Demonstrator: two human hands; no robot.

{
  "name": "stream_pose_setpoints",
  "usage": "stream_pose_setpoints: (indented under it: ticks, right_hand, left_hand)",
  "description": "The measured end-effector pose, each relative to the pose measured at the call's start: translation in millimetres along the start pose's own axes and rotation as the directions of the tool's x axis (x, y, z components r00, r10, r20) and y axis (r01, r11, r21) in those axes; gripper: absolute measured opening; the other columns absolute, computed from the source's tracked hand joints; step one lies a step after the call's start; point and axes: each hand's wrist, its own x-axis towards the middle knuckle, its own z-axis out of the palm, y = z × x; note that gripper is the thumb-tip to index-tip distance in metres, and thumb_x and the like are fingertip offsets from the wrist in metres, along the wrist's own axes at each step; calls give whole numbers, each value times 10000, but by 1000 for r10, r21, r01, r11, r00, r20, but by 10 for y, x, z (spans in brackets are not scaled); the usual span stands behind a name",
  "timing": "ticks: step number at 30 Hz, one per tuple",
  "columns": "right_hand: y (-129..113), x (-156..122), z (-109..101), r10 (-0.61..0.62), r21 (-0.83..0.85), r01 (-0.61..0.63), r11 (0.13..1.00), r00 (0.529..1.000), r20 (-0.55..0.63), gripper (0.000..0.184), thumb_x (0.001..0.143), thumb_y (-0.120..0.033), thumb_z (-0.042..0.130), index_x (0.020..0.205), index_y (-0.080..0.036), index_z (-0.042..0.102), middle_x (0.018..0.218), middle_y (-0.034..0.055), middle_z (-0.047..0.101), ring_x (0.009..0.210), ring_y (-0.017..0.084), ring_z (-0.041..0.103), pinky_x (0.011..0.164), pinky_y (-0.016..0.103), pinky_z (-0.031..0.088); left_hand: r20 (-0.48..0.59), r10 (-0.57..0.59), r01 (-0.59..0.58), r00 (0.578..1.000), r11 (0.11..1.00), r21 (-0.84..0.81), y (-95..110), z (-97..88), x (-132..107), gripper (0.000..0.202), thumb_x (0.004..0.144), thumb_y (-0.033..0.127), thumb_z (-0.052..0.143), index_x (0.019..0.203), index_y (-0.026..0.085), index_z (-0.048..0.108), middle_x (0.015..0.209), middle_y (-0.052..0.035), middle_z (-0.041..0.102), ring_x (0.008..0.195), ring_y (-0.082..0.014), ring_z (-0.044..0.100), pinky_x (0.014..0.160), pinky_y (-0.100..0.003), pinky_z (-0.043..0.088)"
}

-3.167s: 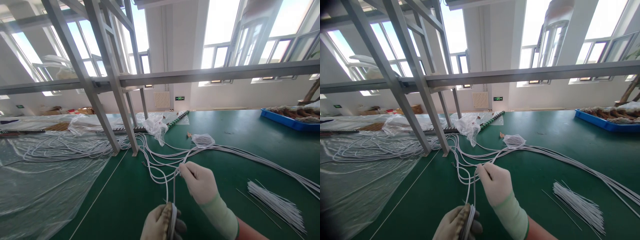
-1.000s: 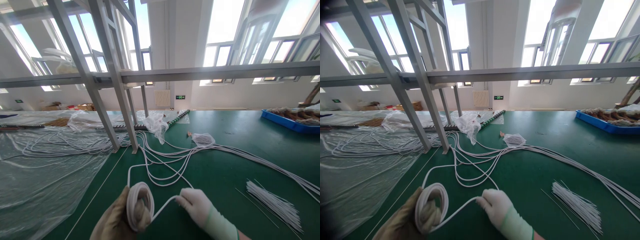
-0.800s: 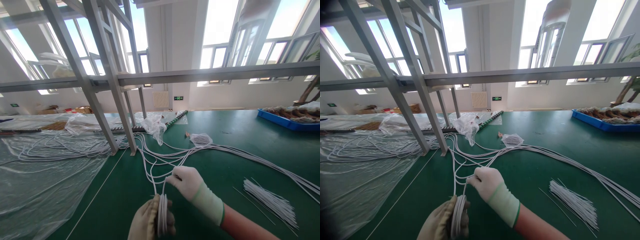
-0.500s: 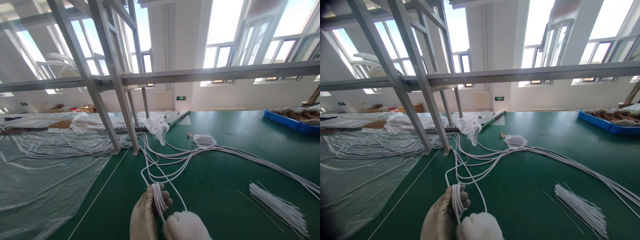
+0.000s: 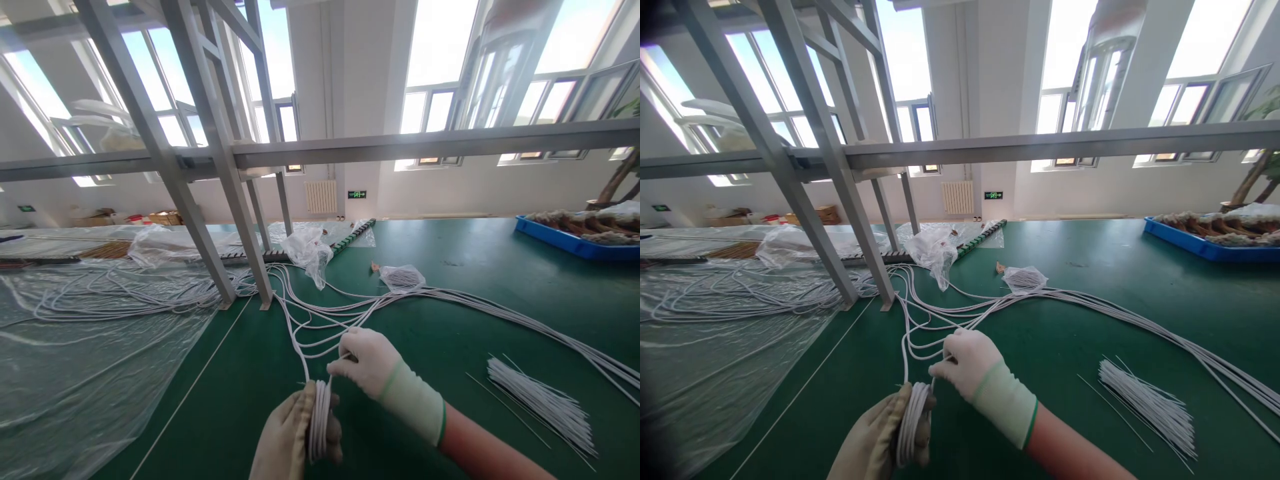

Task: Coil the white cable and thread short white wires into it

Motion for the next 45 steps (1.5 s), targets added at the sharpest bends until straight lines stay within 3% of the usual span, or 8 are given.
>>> stream_pose_setpoints:
  ticks: [3,10,17,23,29,38,42,45]
  right_hand:
    - [-152,-51,-4,-25,-85,23,996,1000,-14,189,930,-320,748,814,-182,692,804,7,623,730,196,590,644,304,472]
    - [-208,-379,500,-145,-291,129,948,989,-34,64,907,-187,695,844,-192,702,768,51,664,679,227,621,608,326,459]
    - [102,-588,1183,-78,-44,85,995,987,142,244,1008,-272,564,819,-197,699,810,32,683,702,176,633,593,257,422]
    - [477,-201,655,-126,23,125,992,990,68,279,952,-347,732,739,-172,686,782,-10,614,689,142,560,615,241,407]
    - [306,152,15,-59,-4,59,998,992,-108,285,925,-353,769,737,-173,654,785,-7,588,715,165,552,620,266,418]
    - [-267,-155,79,-260,-292,215,932,957,-125,293,1024,-348,625,794,-188,710,708,10,584,644,180,518,600,302,382]
    - [-138,21,-4,-130,-344,75,936,981,-141,292,1050,-340,586,847,-177,718,818,39,634,770,200,589,716,321,436]
    - [4,170,-51,-9,-357,-25,934,996,-93,244,1027,-304,624,866,-152,729,875,63,668,824,223,636,742,330,470]
  left_hand:
    - [52,-76,74,996,997,37,-54,43,97,329,895,435,670,986,121,706,802,-114,765,712,-262,694,727,-369,549]
    - [-457,60,63,887,967,248,-54,271,163,324,936,456,570,1081,176,647,1194,-167,680,1224,-393,560,1033,-502,425]
    - [-341,205,-210,917,977,24,-75,10,176,155,854,242,640,985,194,708,1036,-124,754,1123,-327,682,997,-420,548]
    - [-366,246,-247,897,968,46,-109,-156,145,174,891,367,615,1008,274,705,1023,-110,765,1327,-349,570,1054,-429,532]
    - [16,-59,60,998,994,-87,-12,-190,40,251,948,349,614,891,153,760,732,-96,749,660,-251,710,680,-361,593]
    - [-177,-99,109,979,993,48,34,81,134,184,998,253,545,1006,109,659,764,-87,766,655,-222,712,690,-335,567]
    - [-63,-54,49,997,996,-75,-103,59,186,253,975,305,565,923,118,727,794,-129,769,668,-243,714,691,-361,585]
    - [-194,148,-161,970,985,-57,-263,-93,241,278,959,398,565,1039,207,751,939,-112,778,982,-313,730,886,-425,593]
